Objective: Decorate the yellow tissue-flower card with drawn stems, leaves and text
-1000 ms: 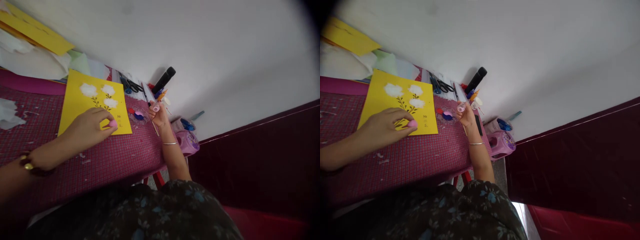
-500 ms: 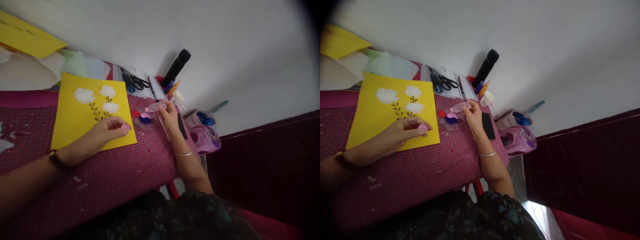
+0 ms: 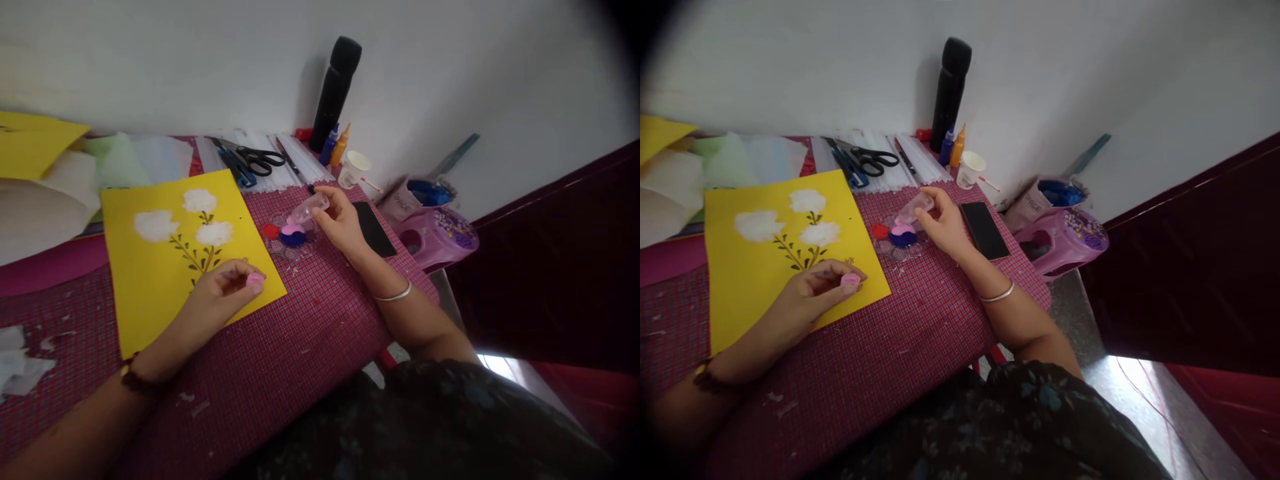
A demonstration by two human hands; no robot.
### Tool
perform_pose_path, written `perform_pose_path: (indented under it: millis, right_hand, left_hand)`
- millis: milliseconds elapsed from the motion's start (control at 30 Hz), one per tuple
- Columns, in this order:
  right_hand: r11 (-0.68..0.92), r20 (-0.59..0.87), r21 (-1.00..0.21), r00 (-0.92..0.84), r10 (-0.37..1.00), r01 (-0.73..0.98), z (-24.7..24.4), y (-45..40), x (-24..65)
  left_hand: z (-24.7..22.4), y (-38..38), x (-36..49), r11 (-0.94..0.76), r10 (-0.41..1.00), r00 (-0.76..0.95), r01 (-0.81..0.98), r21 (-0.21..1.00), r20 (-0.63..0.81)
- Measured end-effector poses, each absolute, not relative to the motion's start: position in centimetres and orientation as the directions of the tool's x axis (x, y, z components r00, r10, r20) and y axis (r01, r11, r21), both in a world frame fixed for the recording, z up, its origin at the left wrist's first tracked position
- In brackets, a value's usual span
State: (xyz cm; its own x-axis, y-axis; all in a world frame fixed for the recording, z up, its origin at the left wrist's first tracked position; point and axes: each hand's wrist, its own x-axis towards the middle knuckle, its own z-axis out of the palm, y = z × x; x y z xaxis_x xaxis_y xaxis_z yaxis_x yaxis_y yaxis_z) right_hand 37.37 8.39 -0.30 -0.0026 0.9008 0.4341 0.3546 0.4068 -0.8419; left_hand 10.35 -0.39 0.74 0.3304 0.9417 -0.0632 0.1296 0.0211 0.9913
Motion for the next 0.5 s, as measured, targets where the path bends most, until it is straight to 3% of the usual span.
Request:
perform_pose_path:
  millis: [200,333,500]
  right_hand:
    - [0.374,0.409,-0.85,0.015,0.913,0.371,-0.1,8.2,37.5]
    - [0.372,0.405,-0.846,0.007,0.914,0.383,0.1,8.0,37.4]
    - [0.402,0.436,-0.825,-0.004,0.9,0.397,0.0,8.1,37.5]
  left_hand:
    - [1.0,-1.2,11.0,-0.119,0.945,0.325,0.281,0.952,0.022]
    - [1.0,-2.1,11.3,-0.251,0.944,0.309,0.438,0.863,0.117]
    - [1.0,-2.3,11.2,-0.305,0.943,0.283,0.52,0.798,0.176]
